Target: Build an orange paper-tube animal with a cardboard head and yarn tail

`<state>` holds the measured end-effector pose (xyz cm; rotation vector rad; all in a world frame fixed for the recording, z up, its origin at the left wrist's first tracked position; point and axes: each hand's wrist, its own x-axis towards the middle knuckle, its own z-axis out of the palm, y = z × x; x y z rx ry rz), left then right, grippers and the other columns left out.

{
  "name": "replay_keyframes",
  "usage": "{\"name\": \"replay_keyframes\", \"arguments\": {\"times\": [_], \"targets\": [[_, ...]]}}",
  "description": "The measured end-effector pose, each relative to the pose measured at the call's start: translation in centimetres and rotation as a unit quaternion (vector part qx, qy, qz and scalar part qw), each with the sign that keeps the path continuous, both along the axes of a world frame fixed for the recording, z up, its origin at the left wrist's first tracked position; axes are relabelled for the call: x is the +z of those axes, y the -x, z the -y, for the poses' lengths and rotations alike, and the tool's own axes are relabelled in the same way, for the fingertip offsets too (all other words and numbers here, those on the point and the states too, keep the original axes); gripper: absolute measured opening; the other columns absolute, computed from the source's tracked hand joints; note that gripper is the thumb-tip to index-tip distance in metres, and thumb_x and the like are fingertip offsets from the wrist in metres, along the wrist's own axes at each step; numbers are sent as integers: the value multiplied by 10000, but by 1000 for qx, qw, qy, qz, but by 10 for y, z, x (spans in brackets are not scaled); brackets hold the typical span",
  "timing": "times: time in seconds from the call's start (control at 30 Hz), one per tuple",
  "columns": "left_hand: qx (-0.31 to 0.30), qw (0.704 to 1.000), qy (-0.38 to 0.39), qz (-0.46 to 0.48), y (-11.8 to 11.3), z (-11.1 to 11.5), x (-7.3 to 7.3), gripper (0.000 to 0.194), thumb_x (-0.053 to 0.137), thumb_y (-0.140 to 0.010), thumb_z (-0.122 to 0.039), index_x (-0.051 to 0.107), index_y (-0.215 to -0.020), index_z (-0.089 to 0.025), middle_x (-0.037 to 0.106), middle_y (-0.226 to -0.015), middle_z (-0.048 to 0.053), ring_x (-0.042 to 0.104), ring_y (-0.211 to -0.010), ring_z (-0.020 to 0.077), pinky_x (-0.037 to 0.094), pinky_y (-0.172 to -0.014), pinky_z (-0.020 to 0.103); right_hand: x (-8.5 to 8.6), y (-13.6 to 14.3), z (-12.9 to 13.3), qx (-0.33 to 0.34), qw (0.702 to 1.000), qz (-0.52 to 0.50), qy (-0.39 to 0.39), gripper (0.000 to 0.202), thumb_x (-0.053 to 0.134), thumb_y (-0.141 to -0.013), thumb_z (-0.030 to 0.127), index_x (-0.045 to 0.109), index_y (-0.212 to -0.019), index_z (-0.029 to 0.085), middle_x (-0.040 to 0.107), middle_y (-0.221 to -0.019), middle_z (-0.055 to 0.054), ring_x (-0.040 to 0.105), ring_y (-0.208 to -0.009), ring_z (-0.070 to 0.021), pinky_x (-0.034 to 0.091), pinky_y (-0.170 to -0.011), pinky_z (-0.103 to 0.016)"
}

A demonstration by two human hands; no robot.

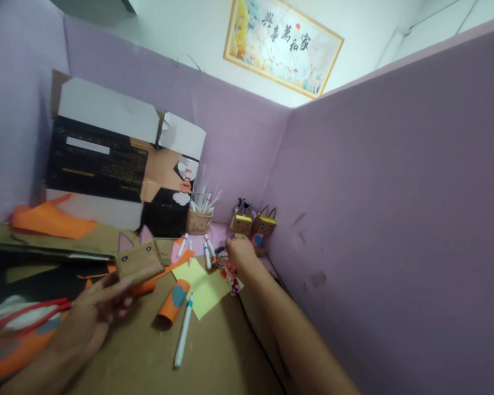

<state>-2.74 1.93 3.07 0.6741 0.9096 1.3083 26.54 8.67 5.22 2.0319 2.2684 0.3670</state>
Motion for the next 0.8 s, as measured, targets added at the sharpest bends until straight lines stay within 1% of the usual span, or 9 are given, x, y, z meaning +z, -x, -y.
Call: {"name": "replay_keyframes", "arguments": {"times": [0.1,0.2,0.4,0.53,0.6,0.67,0.7,0.77,0.8], "targets": [[7,1000,12,-7,2,-2,-2,477,798,-460,-211,583,-884,-167,587,-612,-47,472,-451,63,356,-381,141,1,15,-35,-17,1000,5,12,260,525,-873,301,558,-1074,140,589,-1081,-77,589,-934,-198,482,-807,-404],[14,1000,20,-12,4,-5,-5,502,810,-449,-240,587,-891,-160,576,-604,-36,470,-454,74,341,-377,153,-2,23,-61,-32,999,-10,24,277,533,-870,290,542,-1107,147,573,-1115,-81,588,-944,-200,496,-795,-397],[7,999,36,-36,6,-9,-4,569,784,-482,-266,601,-1009,-155,651,-713,35,473,-423,97,301,-366,200,-8,36,-82,-43,992,-114,30,293,533,-869,294,529,-1129,157,560,-1139,-79,584,-952,-200,498,-793,-398],[-14,998,37,-48,2,-10,-6,584,781,-475,-245,599,-1024,-166,675,-785,62,481,-422,99,307,-369,207,0,51,-67,-49,971,-234,-6,247,517,-875,265,577,-1077,137,614,-1070,-124,587,-975,-230,465,-830,-406],[-22,998,34,-54,1,-9,-8,580,782,-477,-240,593,-1021,-167,676,-826,70,475,-430,90,313,-370,200,6,63,-44,-42,950,-307,-23,274,432,-909,272,579,-1098,141,648,-1030,-142,596,-980,-237,461,-819,-378],[-37,997,28,-61,0,-7,-10,580,781,-486,-242,583,-1027,-176,673,-865,63,471,-448,81,329,-380,192,8,75,-10,-19,923,-384,-16,362,313,-941,347,560,-1129,161,670,-1021,-98,626,-933,-187,491,-758,-305],[-49,996,23,-64,-1,-6,-10,578,779,-493,-245,579,-1031,-179,671,-875,58,470,-460,77,337,-388,188,7,81,8,-1,897,-442,-6,410,264,-944,385,539,-1155,167,669,-1035,-86,632,-927,-167,500,-731,-276],[-72,995,8,-71,-3,-3,-11,566,773,-507,-258,578,-1031,-173,666,-852,48,461,-473,72,336,-396,177,1,90,44,22,716,-696,48,434,465,-849,466,555,-1135,153,645,-1072,-118,617,-964,-209,501,-742,-314],[-83,994,-2,-76,-4,-1,-11,555,768,-515,-267,581,-1026,-164,664,-827,46,457,-476,72,331,-397,173,-4,94,59,12,651,-756,71,452,550,-792,481,569,-1114,164,635,-1076,-115,610,-968,-215,498,-744,-320]]}}
